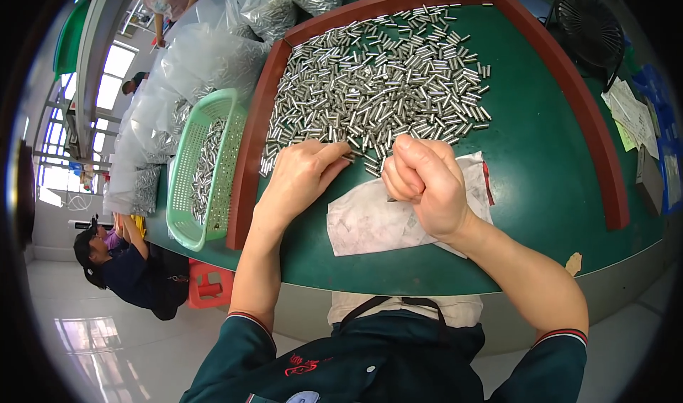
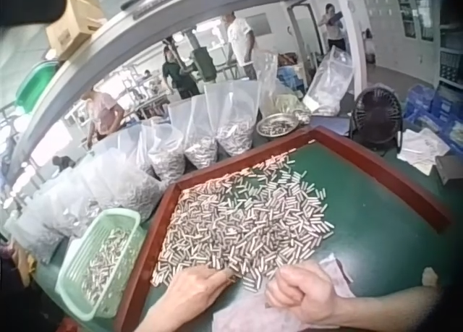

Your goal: Sorting and inspecting small cylindrical metal pins on a workshop bench.

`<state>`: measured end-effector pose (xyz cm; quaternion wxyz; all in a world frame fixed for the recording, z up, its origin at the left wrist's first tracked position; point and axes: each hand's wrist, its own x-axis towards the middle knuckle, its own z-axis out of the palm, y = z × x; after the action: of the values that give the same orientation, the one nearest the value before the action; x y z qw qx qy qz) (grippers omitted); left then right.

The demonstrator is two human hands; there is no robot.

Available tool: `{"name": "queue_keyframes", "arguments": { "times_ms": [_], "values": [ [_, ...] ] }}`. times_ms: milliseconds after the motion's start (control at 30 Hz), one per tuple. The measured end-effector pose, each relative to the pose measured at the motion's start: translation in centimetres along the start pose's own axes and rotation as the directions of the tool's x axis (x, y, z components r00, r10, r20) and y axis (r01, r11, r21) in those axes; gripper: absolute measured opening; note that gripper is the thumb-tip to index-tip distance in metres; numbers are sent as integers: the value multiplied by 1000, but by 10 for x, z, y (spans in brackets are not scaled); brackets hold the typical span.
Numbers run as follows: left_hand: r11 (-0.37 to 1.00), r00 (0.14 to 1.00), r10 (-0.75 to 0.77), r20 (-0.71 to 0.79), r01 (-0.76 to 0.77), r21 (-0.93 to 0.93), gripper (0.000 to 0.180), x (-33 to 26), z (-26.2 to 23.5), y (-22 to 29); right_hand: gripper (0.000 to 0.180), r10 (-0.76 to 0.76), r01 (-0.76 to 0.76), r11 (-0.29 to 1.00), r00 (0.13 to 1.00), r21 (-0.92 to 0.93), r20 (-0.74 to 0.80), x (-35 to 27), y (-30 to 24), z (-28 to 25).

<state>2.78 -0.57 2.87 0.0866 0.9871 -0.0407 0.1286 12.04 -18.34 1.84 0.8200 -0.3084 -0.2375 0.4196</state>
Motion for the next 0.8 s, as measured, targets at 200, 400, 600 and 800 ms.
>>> {"name": "queue_keyframes", "arguments": {
  "times_ms": [200, 400, 600, 800],
  "values": [
    [997, 997, -79, 23, 79, 4, 10, -4, 3, 4, 42, 14, -14, 1000, 1000, 1, 4, 0, 0, -2],
    [994, 998, -8, -67, 15, 111, 7, -3, 10, 5, 42, -6, 6, 999, 1000, -34, -6, 1, 1, 3],
    [932, 963, -134, -232, 43, -361, 12, -4, 13, 1, 42, 10, -10, 1000, 1000, 0, 17, 1, 1, 0],
    [670, 889, -378, -258, 71, -739, 12, -15, 25, -2, 43, 19, -19, 1000, 1000, 16, 12, 0, 0, 1]
  ]
}}
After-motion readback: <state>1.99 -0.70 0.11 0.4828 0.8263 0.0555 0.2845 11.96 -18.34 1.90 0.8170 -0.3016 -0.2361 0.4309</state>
